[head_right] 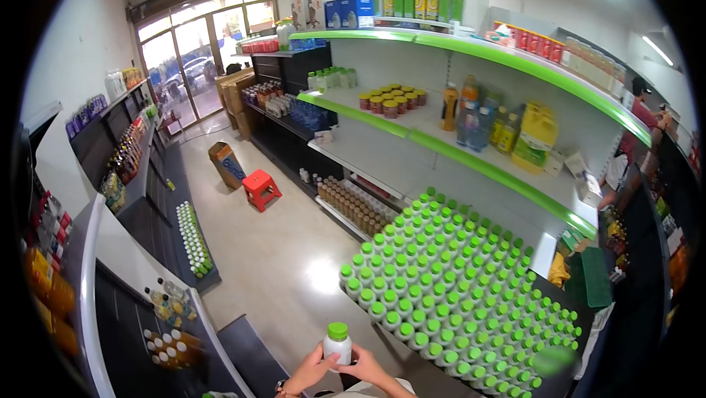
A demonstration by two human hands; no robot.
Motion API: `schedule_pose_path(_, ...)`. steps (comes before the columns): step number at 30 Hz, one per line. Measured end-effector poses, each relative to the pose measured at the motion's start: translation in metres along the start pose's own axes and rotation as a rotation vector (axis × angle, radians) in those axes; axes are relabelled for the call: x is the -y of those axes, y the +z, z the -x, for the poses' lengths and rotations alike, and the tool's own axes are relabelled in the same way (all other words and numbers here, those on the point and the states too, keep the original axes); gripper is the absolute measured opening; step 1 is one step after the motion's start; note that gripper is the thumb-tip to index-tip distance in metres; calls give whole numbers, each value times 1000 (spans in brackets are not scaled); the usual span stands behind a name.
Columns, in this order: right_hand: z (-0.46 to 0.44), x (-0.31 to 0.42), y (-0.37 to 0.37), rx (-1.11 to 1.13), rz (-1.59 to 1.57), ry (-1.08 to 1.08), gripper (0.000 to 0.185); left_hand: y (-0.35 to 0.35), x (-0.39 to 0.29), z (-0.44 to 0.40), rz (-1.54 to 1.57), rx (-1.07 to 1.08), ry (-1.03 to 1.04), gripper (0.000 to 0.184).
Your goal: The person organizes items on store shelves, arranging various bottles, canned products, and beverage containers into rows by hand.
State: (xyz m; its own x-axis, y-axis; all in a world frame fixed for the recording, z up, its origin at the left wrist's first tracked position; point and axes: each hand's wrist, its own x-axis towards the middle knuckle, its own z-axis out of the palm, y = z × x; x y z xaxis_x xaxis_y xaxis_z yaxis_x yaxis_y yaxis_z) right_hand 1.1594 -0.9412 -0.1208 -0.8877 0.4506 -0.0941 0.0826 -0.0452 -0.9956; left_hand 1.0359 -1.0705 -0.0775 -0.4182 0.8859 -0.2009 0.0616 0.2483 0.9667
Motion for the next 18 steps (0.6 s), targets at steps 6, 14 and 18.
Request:
schedule_pose_path(6, -152, 59, 28, 67, 53, -101, 64, -123, -22, -93, -118, -84, 80, 61)
schedule_pose_path(14, -297, 70, 66, 156, 196, -20, 69, -220, 23, -173, 262, -219, 54, 48)
schedule_pose_path(18, -380, 44, 84, 158, 132, 58, 66, -287, 54, -235, 346, -128, -73, 50)
